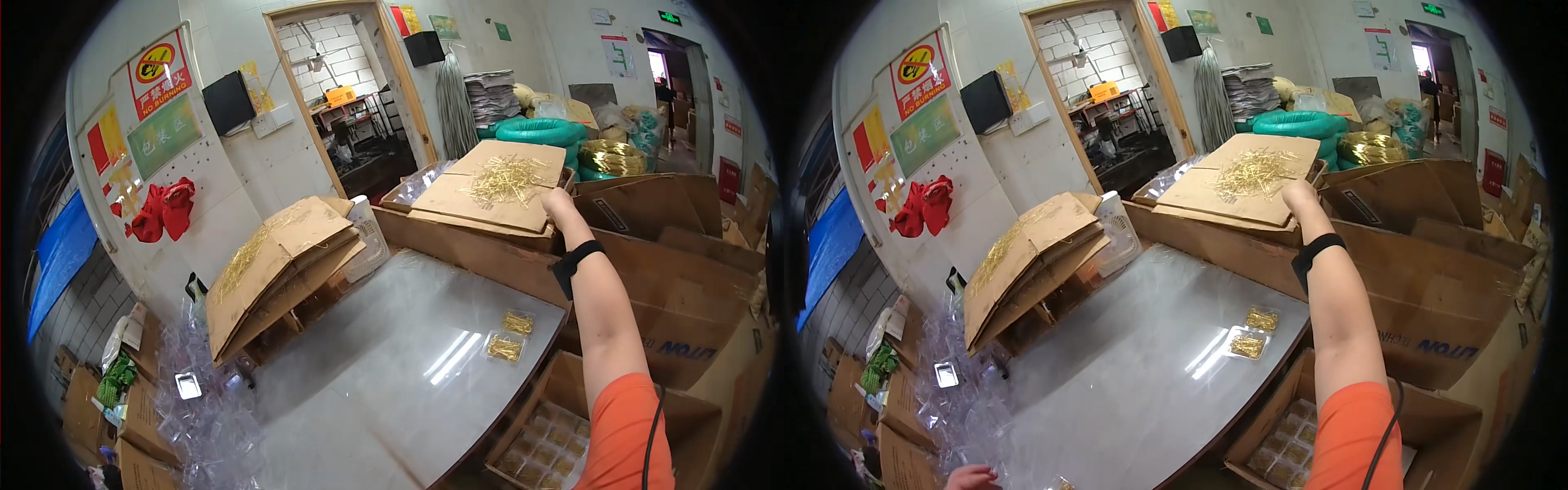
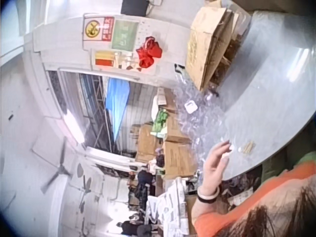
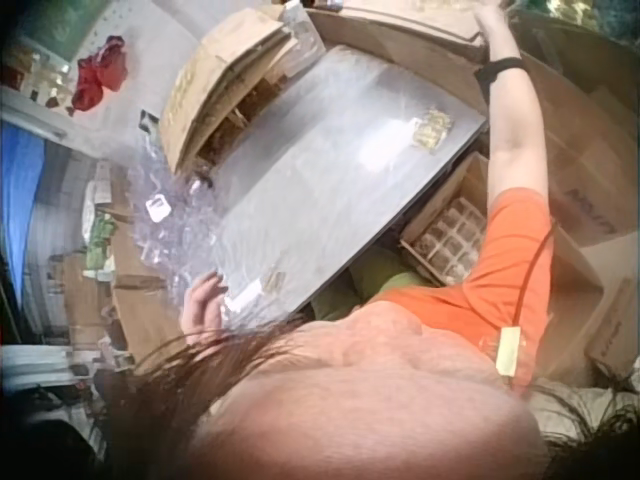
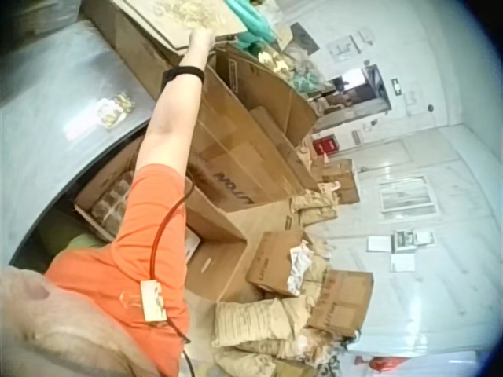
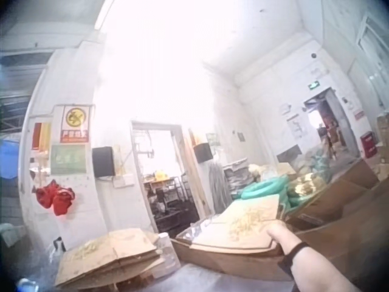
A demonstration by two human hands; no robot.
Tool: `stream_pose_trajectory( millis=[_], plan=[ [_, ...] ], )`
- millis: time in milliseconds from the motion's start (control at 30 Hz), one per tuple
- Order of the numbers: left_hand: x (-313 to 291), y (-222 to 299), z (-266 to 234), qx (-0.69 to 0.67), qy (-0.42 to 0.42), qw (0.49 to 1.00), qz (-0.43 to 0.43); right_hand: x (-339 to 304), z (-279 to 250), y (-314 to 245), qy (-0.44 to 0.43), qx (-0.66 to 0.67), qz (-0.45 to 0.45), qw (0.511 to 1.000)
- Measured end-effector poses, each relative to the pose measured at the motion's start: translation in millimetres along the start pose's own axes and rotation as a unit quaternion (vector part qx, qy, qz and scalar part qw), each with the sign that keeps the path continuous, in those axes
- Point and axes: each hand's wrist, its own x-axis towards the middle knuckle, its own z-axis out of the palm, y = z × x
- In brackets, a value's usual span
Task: Packaging small gold-colored metal fasteners into plastic bags on a work table.
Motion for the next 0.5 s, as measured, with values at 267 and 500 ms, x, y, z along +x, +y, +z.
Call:
stream_pose_trajectory(
  millis=[267,500],
  plan=[
    [60.9,8.5,71.4,-0.287,0.006,0.946,-0.153,-16.5,-2.0,-7.1,-0.1,0.25,0.066,0.961],
    [31.6,-28.5,87.3,-0.233,0.049,0.933,-0.27,22.6,28.0,-25.6,-0.145,0.248,0.106,0.952]
  ],
)
